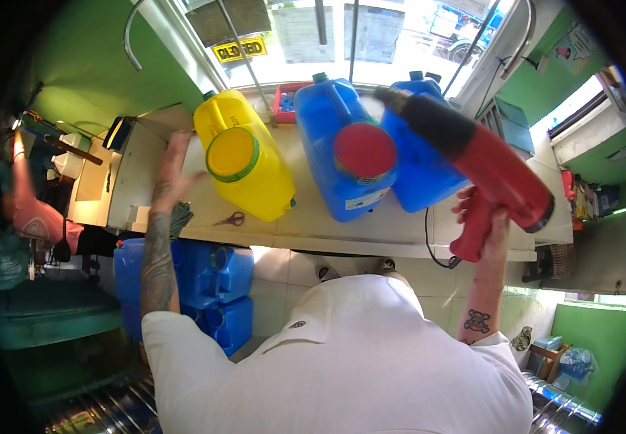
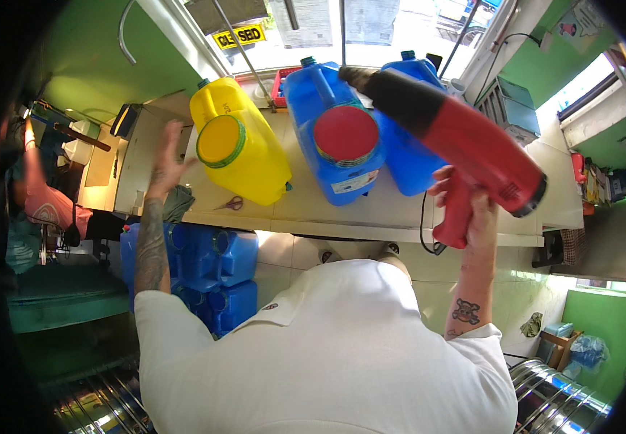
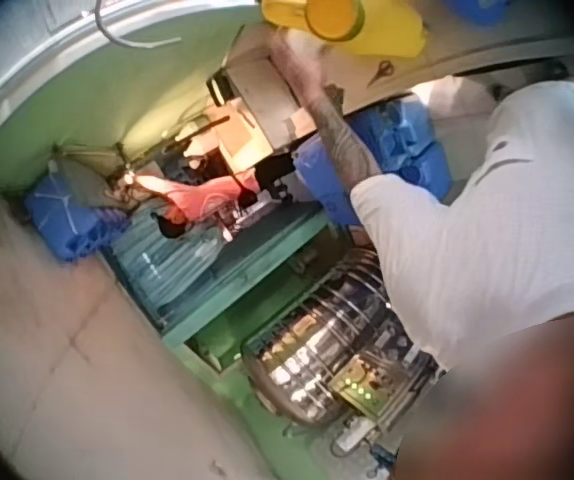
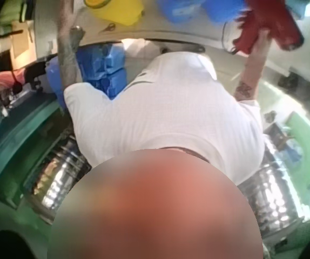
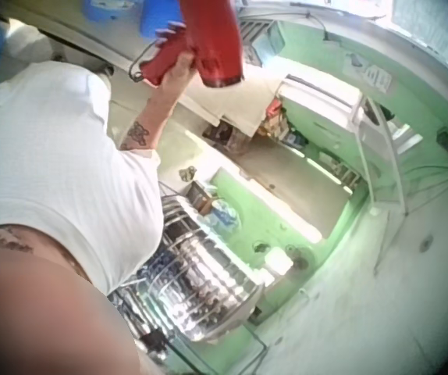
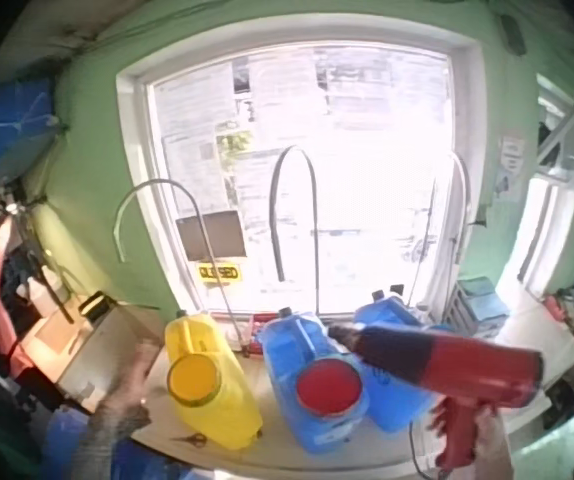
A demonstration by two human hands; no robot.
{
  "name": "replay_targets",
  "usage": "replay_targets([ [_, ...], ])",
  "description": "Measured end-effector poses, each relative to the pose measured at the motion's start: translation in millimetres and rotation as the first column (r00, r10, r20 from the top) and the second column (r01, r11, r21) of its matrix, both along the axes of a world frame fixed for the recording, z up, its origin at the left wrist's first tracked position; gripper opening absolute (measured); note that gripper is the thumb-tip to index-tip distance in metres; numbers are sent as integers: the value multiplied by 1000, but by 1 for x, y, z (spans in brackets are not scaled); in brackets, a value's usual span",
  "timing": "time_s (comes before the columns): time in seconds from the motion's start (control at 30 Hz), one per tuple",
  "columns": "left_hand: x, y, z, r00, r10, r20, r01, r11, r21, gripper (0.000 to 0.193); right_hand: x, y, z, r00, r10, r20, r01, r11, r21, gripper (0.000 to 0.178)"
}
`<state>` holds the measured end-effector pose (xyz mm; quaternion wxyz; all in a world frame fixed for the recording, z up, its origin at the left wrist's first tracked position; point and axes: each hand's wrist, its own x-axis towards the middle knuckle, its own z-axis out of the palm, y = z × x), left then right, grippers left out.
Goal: The person seals several plastic jerrycans by hand and with a heat gun. They place a green plastic ring on a blue jerrycan, then use a red heat gun to shrink the seal on multiple blue and one yellow jerrycan. After sealing, they move the jerrycans off the counter.
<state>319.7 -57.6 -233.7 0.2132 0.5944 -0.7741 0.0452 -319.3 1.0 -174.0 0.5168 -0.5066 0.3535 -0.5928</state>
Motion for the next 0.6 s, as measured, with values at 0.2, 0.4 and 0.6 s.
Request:
replay_targets([
  [0.2, -59, 48, 8, 664, 162, -730, -455, 862, -223, 70, -56, -10, 2, 991, -122, 55, 124, 992, -36, 84],
  [0.4, -309, 34, -60, 534, -63, -843, 69, 997, -31, 131, -90, -22, -12, 997, -73, 2, 73, 997, 15, 75],
  [0.6, -365, 8, -77, 536, 19, -844, -6, 1000, 19, 131, -127, -14, -34, 993, 112, -36, -105, 984, 146, 73],
])
